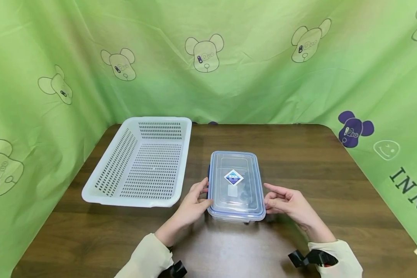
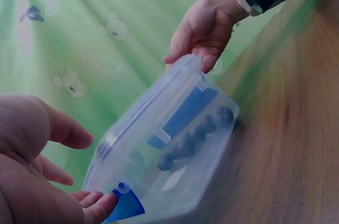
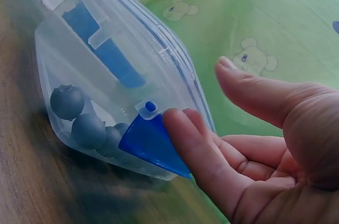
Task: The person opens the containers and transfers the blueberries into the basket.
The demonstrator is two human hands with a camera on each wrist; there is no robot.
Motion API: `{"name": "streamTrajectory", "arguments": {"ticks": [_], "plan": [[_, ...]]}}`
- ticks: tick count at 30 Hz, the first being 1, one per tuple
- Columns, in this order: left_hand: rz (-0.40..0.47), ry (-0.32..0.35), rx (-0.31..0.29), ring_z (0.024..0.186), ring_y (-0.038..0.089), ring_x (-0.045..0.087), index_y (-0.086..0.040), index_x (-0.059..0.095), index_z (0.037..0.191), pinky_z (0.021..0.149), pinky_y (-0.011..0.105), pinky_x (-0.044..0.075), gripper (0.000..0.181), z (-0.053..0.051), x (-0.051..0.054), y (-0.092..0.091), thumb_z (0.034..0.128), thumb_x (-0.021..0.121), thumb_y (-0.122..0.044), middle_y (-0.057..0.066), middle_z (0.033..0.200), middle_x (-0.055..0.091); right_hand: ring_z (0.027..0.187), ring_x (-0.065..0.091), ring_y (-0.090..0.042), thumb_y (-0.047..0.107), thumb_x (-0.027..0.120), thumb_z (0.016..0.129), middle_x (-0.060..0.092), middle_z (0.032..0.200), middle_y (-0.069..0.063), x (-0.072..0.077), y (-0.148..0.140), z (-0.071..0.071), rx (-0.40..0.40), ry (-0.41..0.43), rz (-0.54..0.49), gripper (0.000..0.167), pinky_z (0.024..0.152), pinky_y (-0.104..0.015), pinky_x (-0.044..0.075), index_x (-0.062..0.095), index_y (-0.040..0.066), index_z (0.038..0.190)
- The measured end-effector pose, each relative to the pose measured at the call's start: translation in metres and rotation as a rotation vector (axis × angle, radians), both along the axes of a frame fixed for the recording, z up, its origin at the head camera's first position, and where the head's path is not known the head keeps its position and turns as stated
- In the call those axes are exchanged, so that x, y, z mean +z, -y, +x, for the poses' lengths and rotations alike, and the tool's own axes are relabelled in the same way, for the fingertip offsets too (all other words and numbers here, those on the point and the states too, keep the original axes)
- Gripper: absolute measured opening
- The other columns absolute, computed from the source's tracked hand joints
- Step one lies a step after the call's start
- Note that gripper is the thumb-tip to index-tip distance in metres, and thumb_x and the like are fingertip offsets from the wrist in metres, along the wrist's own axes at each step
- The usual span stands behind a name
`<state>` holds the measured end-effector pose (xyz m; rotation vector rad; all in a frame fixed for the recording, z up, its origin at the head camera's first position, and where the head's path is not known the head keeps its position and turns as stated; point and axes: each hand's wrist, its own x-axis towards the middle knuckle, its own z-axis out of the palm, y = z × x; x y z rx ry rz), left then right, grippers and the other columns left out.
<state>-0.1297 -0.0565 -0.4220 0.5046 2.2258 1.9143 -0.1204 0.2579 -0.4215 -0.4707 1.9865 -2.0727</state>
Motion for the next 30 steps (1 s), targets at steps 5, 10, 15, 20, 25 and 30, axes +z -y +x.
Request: {"name": "streamTrajectory", "arguments": {"ticks": [5, 10, 15, 20, 25, 30], "plan": [[-0.012, -0.029, -0.021, 0.124, 0.048, 0.045, 0.017, 0.028, 0.146, 0.099, 0.05, 0.052, 0.071, 0.004, 0.005, 0.001, 0.0849, 0.062, 0.011, 0.034, 0.142, 0.034, 0.083, 0.07, -0.01, -0.011, 0.062, 0.092, 0.068, 0.093, -0.002, -0.001, 0.002, -0.001, 0.015, -0.014, 0.027, 0.049, 0.07, -0.031, 0.062, 0.043, -0.021, 0.136], [0.0, -0.038, -0.018, 0.123, 0.049, 0.045, 0.018, 0.028, 0.146, 0.1, 0.054, 0.049, 0.071, 0.004, 0.007, 0.0, 0.0835, 0.063, 0.013, 0.035, 0.14, 0.036, 0.08, 0.069, -0.01, -0.013, 0.062, 0.09, 0.068, 0.092, -0.003, -0.001, 0.002, -0.002, 0.028, -0.034, 0.014, 0.047, 0.067, -0.03, 0.062, 0.048, -0.018, 0.135], [0.005, -0.042, -0.013, 0.122, 0.05, 0.046, 0.017, 0.028, 0.146, 0.101, 0.055, 0.048, 0.072, 0.004, 0.01, 0.0, 0.0836, 0.063, 0.014, 0.035, 0.139, 0.037, 0.08, 0.069, -0.01, -0.015, 0.062, 0.089, 0.068, 0.092, -0.003, 0.005, 0.001, -0.004, 0.055, -0.055, -0.014, 0.048, 0.067, -0.029, 0.062, 0.065, 0.013, 0.127], [0.009, -0.073, -0.006, 0.124, 0.049, 0.045, 0.016, 0.029, 0.147, 0.103, 0.054, 0.047, 0.072, 0.004, 0.015, -0.001, 0.0836, 0.063, 0.014, 0.034, 0.14, 0.037, 0.079, 0.069, -0.01, -0.015, 0.062, 0.089, 0.068, 0.093, -0.003, 0.016, 0.001, -0.005, 0.041, -0.081, -0.013, 0.049, 0.067, -0.028, 0.062, 0.066, 0.014, 0.128], [0.028, -0.072, -0.01, 0.126, 0.048, 0.044, 0.015, 0.027, 0.148, 0.105, 0.055, 0.045, 0.073, 0.003, 0.019, -0.003, 0.0841, 0.063, 0.014, 0.033, 0.141, 0.036, 0.081, 0.069, -0.01, -0.017, 0.061, 0.089, 0.068, 0.094, -0.002, 0.019, 0.0, -0.003, 0.027, -0.092, -0.02, 0.052, 0.067, -0.029, 0.062, 0.067, 0.017, 0.128], [0.111, -0.037, -0.016, 0.129, 0.048, 0.042, 0.017, 0.023, 0.148, 0.106, 0.05, 0.045, 0.077, 0.003, 0.023, -0.007, 0.0827, 0.064, 0.016, 0.034, 0.142, 0.037, 0.083, 0.069, -0.009, -0.019, 0.059, 0.089, 0.069, 0.094, -0.001, 0.023, -0.007, 0.001, 0.02, -0.099, -0.05, 0.055, 0.069, -0.028, 0.062, 0.068, 0.019, 0.127]]}}
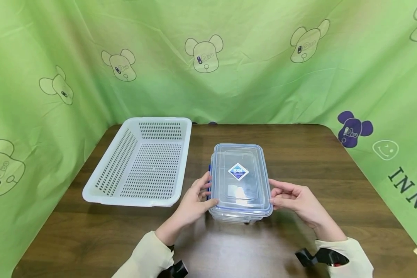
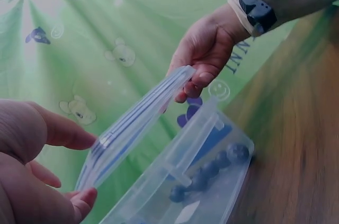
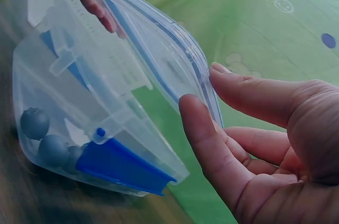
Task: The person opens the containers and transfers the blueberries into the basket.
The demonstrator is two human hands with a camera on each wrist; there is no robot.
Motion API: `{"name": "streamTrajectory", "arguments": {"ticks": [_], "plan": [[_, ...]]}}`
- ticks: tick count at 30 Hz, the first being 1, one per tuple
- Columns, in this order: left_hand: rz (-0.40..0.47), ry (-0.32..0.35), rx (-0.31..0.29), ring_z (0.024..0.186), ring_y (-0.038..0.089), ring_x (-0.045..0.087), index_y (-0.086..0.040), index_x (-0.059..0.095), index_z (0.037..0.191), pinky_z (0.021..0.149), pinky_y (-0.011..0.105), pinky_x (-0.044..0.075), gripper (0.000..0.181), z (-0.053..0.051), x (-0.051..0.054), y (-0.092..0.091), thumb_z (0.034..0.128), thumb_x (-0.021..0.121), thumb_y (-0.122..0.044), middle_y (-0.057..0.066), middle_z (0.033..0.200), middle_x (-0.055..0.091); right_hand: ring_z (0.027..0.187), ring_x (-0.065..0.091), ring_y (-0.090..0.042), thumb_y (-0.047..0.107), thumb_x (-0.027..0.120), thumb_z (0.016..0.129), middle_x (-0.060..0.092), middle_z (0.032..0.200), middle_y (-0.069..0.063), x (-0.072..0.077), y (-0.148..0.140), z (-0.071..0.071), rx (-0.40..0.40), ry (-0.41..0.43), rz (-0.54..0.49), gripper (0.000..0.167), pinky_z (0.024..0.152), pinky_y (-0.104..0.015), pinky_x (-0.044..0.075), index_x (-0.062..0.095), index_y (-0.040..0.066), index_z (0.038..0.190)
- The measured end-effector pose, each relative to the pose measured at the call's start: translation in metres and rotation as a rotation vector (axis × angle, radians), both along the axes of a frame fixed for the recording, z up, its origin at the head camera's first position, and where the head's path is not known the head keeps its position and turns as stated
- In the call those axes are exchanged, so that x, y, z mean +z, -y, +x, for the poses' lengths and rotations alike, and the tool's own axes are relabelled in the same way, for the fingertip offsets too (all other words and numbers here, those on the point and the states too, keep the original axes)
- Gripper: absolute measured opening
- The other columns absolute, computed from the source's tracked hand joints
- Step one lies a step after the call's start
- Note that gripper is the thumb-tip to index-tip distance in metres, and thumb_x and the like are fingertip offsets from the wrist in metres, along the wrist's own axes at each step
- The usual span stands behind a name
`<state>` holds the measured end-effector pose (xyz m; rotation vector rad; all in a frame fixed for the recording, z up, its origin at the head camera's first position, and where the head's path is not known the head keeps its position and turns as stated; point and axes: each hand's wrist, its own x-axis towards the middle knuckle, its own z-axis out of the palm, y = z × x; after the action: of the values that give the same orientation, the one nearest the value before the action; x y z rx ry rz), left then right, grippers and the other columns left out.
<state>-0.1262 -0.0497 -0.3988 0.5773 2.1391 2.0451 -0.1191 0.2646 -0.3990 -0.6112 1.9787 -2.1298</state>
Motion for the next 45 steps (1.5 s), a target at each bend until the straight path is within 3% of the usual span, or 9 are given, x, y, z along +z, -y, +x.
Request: {"name": "streamTrajectory", "arguments": {"ticks": [6, 10, 18, 29, 36, 40, 45], "plan": [[0.153, 0.084, 0.0, 0.131, 0.042, 0.04, 0.016, 0.024, 0.149, 0.106, 0.035, 0.045, 0.079, -0.003, 0.003, -0.01, 0.0813, 0.065, 0.018, 0.03, 0.147, 0.037, 0.088, 0.07, -0.01, -0.022, 0.056, 0.088, 0.07, 0.097, -0.002, 0.006, -0.013, 0.0, 0.024, -0.018, -0.044, 0.057, 0.071, -0.028, 0.062, 0.065, 0.015, 0.131], [0.221, 0.11, -0.023, 0.131, 0.038, 0.039, 0.015, 0.023, 0.15, 0.107, 0.034, 0.044, 0.082, -0.005, 0.007, -0.024, 0.0786, 0.064, 0.022, 0.029, 0.148, 0.036, 0.092, 0.07, -0.012, -0.025, 0.053, 0.089, 0.071, 0.1, -0.003, 0.007, -0.027, 0.001, 0.039, -0.026, -0.082, 0.059, 0.074, -0.028, 0.061, 0.063, 0.012, 0.134], [0.25, 0.125, -0.035, 0.13, 0.035, 0.042, 0.014, 0.026, 0.149, 0.107, 0.034, 0.044, 0.085, -0.006, 0.01, -0.065, 0.0748, 0.064, 0.026, 0.025, 0.147, 0.038, 0.098, 0.07, -0.015, -0.03, 0.045, 0.088, 0.071, 0.107, -0.008, 0.004, -0.07, 0.01, 0.066, -0.031, -0.127, 0.065, 0.078, -0.027, 0.06, 0.056, 0.006, 0.141], [0.064, 0.032, -0.117, 0.121, 0.016, 0.05, 0.012, 0.026, 0.15, 0.097, 0.016, 0.047, 0.087, 0.001, 0.009, -0.118, 0.0752, 0.072, 0.018, 0.015, 0.142, 0.042, 0.102, 0.069, -0.021, -0.034, 0.031, 0.089, 0.068, 0.115, -0.014, -0.012, -0.137, 0.029, 0.121, 0.005, -0.191, 0.069, 0.083, -0.03, 0.059, 0.047, 0.002, 0.146], [-0.056, -0.023, -0.144, 0.105, 0.004, 0.056, 0.007, 0.03, 0.151, 0.09, 0.012, 0.049, 0.089, 0.007, 0.014, -0.144, 0.0756, 0.077, 0.011, 0.013, 0.14, 0.042, 0.11, 0.065, -0.027, -0.035, 0.021, 0.09, 0.064, 0.123, -0.022, -0.025, -0.169, 0.037, 0.233, 0.066, -0.313, 0.07, 0.091, -0.035, 0.056, 0.041, -0.002, 0.149], [-0.156, -0.047, -0.139, 0.1, 0.001, 0.056, 0.003, 0.026, 0.154, 0.087, 0.009, 0.048, 0.096, 0.013, 0.017, -0.155, 0.0751, 0.08, 0.005, 0.011, 0.142, 0.041, 0.114, 0.064, -0.028, -0.033, 0.019, 0.091, 0.063, 0.125, -0.023, -0.031, -0.181, 0.04, 0.254, 0.096, -0.306, 0.071, 0.094, -0.038, 0.055, 0.041, 0.001, 0.15], [-0.242, -0.084, -0.166, 0.102, -0.001, 0.054, 0.003, 0.018, 0.156, 0.088, 0.008, 0.046, 0.105, 0.021, 0.012, -0.167, 0.0738, 0.083, 0.001, 0.011, 0.14, 0.041, 0.114, 0.064, -0.027, -0.031, 0.016, 0.092, 0.064, 0.125, -0.02, -0.038, -0.192, 0.048, 0.26, 0.196, -0.299, 0.074, 0.094, -0.039, 0.054, 0.047, 0.006, 0.148]]}}
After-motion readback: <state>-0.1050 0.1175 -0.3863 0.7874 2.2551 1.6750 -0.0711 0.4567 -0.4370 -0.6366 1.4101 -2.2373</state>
